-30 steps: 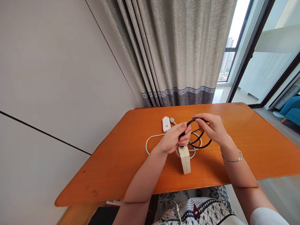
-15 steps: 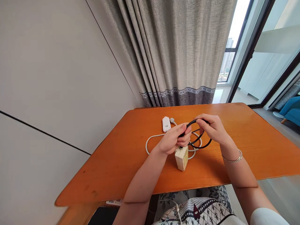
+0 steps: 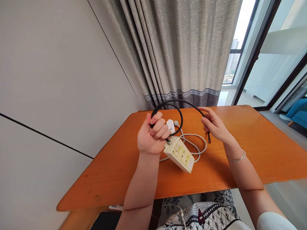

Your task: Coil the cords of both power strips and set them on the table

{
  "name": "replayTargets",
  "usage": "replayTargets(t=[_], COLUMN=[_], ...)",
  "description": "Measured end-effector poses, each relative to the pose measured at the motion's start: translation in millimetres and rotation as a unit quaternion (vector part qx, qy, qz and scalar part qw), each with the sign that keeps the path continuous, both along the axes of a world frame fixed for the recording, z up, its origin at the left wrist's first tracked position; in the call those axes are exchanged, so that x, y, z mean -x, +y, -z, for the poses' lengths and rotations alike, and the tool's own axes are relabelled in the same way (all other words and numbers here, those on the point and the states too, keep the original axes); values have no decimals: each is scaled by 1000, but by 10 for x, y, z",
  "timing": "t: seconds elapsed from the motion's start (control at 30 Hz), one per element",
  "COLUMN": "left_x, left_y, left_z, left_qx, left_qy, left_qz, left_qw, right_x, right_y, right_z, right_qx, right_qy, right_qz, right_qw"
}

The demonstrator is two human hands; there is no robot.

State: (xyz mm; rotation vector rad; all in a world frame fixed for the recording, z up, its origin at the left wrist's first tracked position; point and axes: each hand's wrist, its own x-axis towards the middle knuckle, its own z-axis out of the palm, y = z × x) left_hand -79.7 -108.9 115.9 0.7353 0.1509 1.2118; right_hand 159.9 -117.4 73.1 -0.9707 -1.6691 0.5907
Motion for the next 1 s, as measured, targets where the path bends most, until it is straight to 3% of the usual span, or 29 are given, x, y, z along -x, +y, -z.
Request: replayTargets(t=[0.1, 0.17, 0.33, 0.53, 0.77, 1.0], left_x=[59, 64, 28, -27, -185, -357], left_y=[36, 40, 29, 54, 56, 19], left_z=[-19, -31, -59, -49, 40, 225], left_qx=[-9, -15, -24, -31, -66, -137], left_qy=[-15, -3, 24, 60, 111, 132], left_qz=[-40, -51, -70, -72, -106, -127], left_qw=[999, 999, 997, 995, 986, 973], right_x=[1, 21, 136, 249, 398, 534], right_y=[60, 62, -94, -307, -470, -544], right_z=[35, 45, 4, -72, -76, -108], right_qx=[-122, -142, -92, -100, -110, -49], right_qy=[-57, -124, -290, -408, -478, -516], right_qz=[156, 186, 112, 100, 108, 96], right_qw=[979, 964, 946, 902, 865, 850])
